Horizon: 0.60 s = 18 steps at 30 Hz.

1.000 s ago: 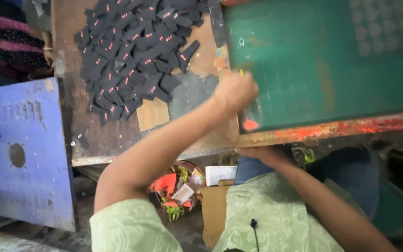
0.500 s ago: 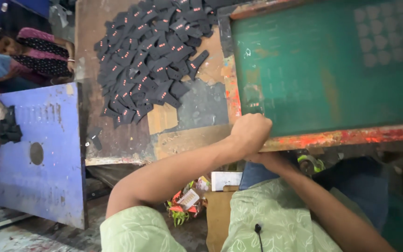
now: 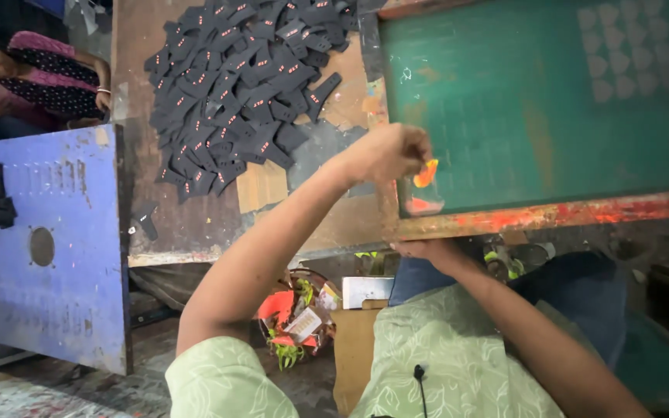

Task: The person applies liquid from a white bottle onto a yellow cloth and wipes a green screen printing frame. They then use a small orange cloth to wipe a white rectangular object and place it on a table with black items. Finally, they wipe the green frame again with the yellow cloth.

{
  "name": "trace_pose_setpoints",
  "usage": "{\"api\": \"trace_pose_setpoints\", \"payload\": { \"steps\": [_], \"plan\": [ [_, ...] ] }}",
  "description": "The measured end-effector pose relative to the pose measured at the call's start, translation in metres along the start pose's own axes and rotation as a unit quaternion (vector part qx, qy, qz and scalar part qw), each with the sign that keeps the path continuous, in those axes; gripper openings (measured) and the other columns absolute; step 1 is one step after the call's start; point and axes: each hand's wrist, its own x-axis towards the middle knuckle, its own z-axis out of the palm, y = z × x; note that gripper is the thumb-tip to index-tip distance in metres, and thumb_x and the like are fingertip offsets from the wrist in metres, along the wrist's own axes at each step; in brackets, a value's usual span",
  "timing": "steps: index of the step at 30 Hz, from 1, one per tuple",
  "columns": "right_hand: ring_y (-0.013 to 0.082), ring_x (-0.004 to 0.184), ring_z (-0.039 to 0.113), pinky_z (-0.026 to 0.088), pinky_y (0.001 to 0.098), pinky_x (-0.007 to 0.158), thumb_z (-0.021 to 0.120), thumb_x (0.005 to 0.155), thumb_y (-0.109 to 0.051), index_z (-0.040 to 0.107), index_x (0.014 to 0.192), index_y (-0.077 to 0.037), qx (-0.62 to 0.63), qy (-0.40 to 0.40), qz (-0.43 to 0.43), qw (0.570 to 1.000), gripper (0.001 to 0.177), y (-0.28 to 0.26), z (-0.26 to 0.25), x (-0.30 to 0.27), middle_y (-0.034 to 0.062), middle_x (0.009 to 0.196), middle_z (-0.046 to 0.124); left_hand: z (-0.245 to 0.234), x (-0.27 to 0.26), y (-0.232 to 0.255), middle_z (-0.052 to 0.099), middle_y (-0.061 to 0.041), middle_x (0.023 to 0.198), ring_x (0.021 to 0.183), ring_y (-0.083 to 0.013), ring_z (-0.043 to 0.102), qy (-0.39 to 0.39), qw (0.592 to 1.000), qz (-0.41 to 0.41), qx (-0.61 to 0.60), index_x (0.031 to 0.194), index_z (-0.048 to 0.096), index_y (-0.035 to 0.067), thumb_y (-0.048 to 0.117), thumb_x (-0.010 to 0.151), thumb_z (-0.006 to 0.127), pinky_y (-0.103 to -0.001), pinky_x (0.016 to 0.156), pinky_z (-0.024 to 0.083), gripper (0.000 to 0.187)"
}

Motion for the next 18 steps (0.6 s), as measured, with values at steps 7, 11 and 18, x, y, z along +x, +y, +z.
{"api": "trace_pose_setpoints", "payload": {
  "steps": [7,11,18],
  "plan": [
    [0.0080,0.080,0.063,0.054,0.0302,0.072,0.079,0.082,-0.020,0.071,0.107,-0.010,-0.031,0.000,-0.048,0.998,0.027,-0.008,0.001,-0.003,-0.0028,0.089,0.070,0.034,-0.018,0.021,0.072,-0.006,0.080,0.101,-0.0286,0.067,0.062,0.905,0.064,0.416,0.082,0.074,0.015,0.018,0.077,0.072,-0.046,0.094,0.050,0.007],
    [0.0089,0.086,0.065,0.055,0.0328,0.076,0.079,0.086,-0.021,0.074,0.106,-0.010,0.013,-0.016,-0.021,1.000,0.024,-0.007,-0.002,-0.005,-0.0017,0.092,0.072,0.030,-0.034,0.032,0.070,-0.003,0.096,0.109,-0.0256,0.061,0.025,0.872,0.158,0.462,0.093,0.075,0.013,0.021,0.086,0.070,-0.043,0.102,0.044,0.012],
    [0.0145,0.098,0.067,0.054,0.0373,0.087,0.084,0.081,-0.026,0.069,0.111,-0.008,-0.107,0.024,-0.103,0.989,0.038,-0.008,-0.004,-0.006,0.0036,0.102,0.072,0.037,-0.022,0.023,0.070,-0.002,0.097,0.106,-0.0239,0.061,-0.029,0.871,0.108,0.479,0.080,0.078,0.017,0.025,0.071,0.069,-0.043,0.092,0.045,0.015]
  ]
}}
